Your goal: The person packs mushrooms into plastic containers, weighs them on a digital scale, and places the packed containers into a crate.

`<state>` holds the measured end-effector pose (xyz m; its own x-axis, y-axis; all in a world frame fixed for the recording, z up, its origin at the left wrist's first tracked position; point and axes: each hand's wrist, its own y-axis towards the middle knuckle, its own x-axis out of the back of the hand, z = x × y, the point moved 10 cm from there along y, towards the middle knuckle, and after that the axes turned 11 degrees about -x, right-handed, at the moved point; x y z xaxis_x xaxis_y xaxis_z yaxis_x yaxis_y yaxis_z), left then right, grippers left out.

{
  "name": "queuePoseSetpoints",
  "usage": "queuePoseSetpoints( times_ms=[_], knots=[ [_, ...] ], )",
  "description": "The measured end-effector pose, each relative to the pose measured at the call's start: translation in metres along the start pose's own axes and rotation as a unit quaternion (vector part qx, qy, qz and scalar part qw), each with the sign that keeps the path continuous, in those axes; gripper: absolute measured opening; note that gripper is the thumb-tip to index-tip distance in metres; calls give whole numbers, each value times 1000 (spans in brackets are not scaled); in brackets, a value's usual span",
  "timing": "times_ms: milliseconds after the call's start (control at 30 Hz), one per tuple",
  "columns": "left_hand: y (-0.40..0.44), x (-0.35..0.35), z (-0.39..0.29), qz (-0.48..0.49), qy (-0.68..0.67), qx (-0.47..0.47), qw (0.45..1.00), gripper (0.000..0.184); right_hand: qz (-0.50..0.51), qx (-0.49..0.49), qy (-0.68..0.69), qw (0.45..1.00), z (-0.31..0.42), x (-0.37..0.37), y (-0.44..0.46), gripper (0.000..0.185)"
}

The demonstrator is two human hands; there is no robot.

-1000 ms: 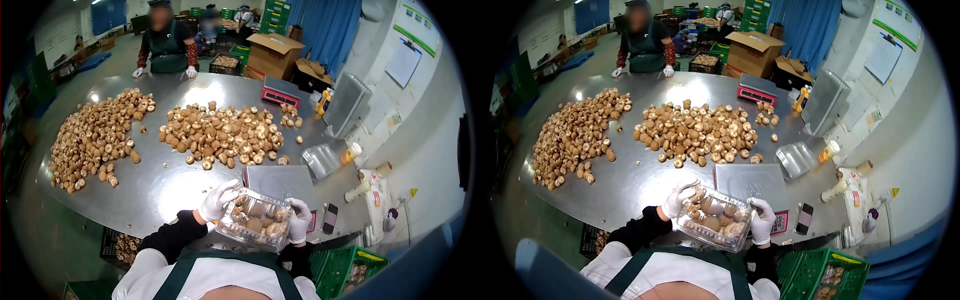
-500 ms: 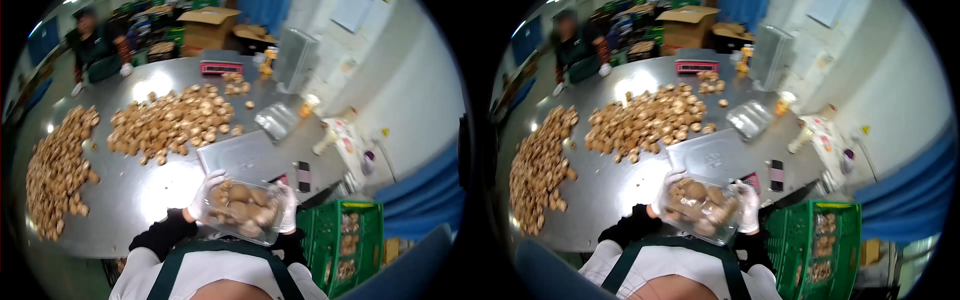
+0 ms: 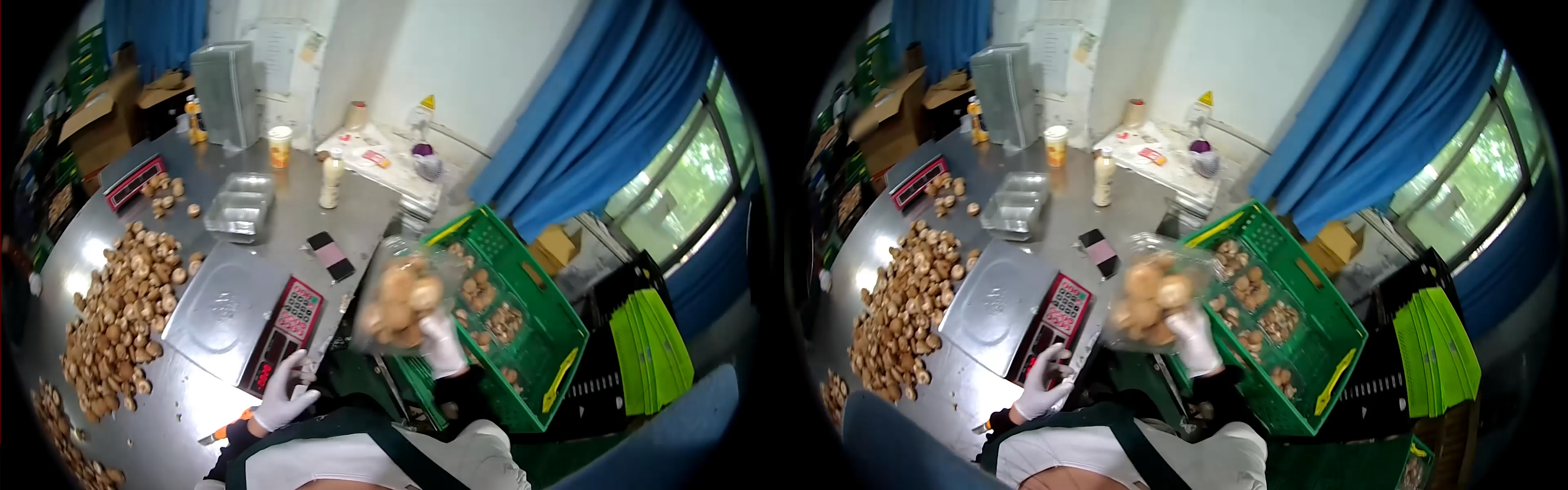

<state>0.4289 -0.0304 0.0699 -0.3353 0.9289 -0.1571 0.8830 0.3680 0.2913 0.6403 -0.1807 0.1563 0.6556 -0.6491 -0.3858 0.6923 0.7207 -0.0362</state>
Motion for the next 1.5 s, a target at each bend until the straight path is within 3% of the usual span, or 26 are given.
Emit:
queuePoseSetpoints(
  times_ms=[100,200,267,300,367,400,433,500,533,567,700,800,833,900,967,1033,1067,1100,1167,1200,1233,1333,1433,1500],
  knots=[
    [2,28,-4,-70,21,32,997,63,-211,60,-76,973,64,126,-31,40],
    [-4,64,-2,-126,39,35,991,52,-387,42,-101,915,83,265,-84,26],
    [-13,89,5,-158,46,52,985,49,-504,10,-66,861,80,348,-128,30],
    [-15,98,5,-172,48,54,982,48,-573,-66,-104,811,72,395,-156,32],
    [-15,109,-1,-190,95,62,975,47,-672,-8,-156,723,66,474,-199,45],
    [-13,115,-1,-193,109,58,973,46,-692,-84,-215,684,75,454,-209,61],
    [-12,117,-1,-201,105,58,972,45,-689,-155,-322,631,73,482,-218,70],
    [-7,119,-5,-213,124,82,966,44,-708,-216,-379,556,67,504,-232,77],
    [-4,118,-8,-214,132,84,964,44,-688,-214,-336,607,56,506,-228,65],
    [-4,118,-10,-216,142,90,962,43,-676,-226,-336,616,45,514,-225,63],
    [-12,116,-22,-225,179,83,954,41,-648,-288,-436,554,36,527,-202,53],
    [-33,128,-18,-283,165,114,938,39,-692,-241,-543,409,82,484,-166,47],
    [-36,129,-25,-283,184,82,938,38,-707,-173,-575,374,102,458,-145,46],
    [-46,132,-25,-318,110,62,940,37,-687,10,-632,358,139,395,-86,43],
    [-59,141,-22,-319,140,36,937,36,-573,181,-679,421,154,323,1,41],
    [-69,140,-30,-356,134,28,924,37,-390,292,-684,542,142,230,101,39],
    [-82,146,-23,-366,170,30,915,38,-290,215,-604,710,132,177,144,33],
    [-89,144,-39,-383,265,69,882,34,-190,257,-577,752,118,123,179,35],
    [-110,143,-51,-402,337,55,850,40,-25,238,-499,833,72,18,225,34],
    [-123,139,-57,-407,366,61,835,42,51,295,-556,775,57,-47,227,33],
    [-134,135,-68,-419,392,68,816,44,132,323,-535,770,29,-87,244,28],
    [-188,125,-76,-461,466,137,742,46,261,271,-495,783,-45,-195,280,21],
    [-252,113,-75,-528,505,163,663,45,306,275,-500,762,-119,-268,316,27],
    [-285,97,-77,-581,489,174,626,47,288,223,-567,739,-162,-301,333,31]
  ],
)
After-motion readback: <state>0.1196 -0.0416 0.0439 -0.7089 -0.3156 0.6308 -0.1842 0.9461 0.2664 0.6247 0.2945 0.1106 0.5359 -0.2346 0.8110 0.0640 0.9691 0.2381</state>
